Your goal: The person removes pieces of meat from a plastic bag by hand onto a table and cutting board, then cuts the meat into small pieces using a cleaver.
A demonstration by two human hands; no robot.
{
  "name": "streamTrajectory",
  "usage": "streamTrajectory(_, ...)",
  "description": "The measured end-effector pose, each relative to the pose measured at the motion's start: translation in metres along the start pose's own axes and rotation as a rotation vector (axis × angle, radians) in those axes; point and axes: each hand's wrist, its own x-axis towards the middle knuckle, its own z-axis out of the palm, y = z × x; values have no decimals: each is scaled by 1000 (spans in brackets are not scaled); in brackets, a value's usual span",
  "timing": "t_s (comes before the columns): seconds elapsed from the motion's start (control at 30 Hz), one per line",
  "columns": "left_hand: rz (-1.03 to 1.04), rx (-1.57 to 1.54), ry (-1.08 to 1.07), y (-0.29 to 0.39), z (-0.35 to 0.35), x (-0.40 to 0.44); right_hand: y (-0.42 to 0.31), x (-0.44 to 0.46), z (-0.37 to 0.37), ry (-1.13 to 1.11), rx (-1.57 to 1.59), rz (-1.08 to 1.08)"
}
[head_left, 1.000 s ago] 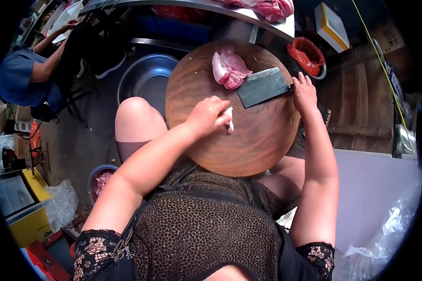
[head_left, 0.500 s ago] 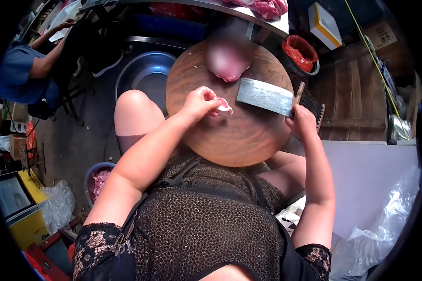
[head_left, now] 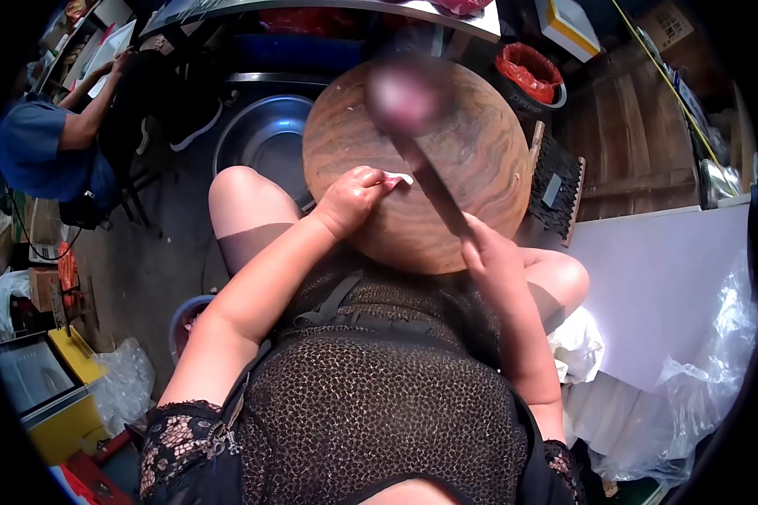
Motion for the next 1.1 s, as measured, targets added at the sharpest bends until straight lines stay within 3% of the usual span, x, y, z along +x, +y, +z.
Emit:
streamTrajectory(0.03,-98,-49,-19,-1,9,-3,-7,2,4,-71,-61,100)
streamTrajectory(0.13,-211,-60,-97,1,15,-4,-5,3,17,-163,-246,51)
streamTrajectory(0.17,-314,-259,-29,2,18,-1,-4,2,18,-202,-278,43)
streamTrajectory(0.2,-317,-268,-33,6,15,4,-5,1,19,-208,-279,52)
streamTrajectory(0.27,-560,-601,20,11,13,6,-14,-1,18,-221,-414,29)
streamTrajectory(0.4,-572,-569,-20,6,15,6,-29,6,0,-319,-491,112)
streamTrajectory(0.47,-701,-662,-79,6,17,8,-28,16,2,-341,-451,132)
streamTrajectory(0.5,-707,-664,-87,4,18,6,-24,24,8,-384,-463,136)
streamTrajectory(0.57,-187,-28,-29,-1,22,1,-17,43,27,-396,-451,112)
streamTrajectory(0.67,-147,-12,-7,-5,28,-4,-16,82,63,-380,-437,73)
streamTrajectory(0.73,-202,-8,-99,-1,23,-7,-5,98,78,-335,-387,26)
streamTrajectory(0.8,-317,-232,-55,-1,14,-2,5,97,75,-156,-257,-23)
streamTrajectory(1.0,-287,-231,-81,1,-1,-7,-15,29,31,-197,-343,41)
streamTrajectory(1.07,-734,-816,31,5,9,-3,-21,16,23,-255,-392,69)
streamTrajectory(1.1,-735,-822,24,4,7,-1,-23,12,20,-291,-419,82)
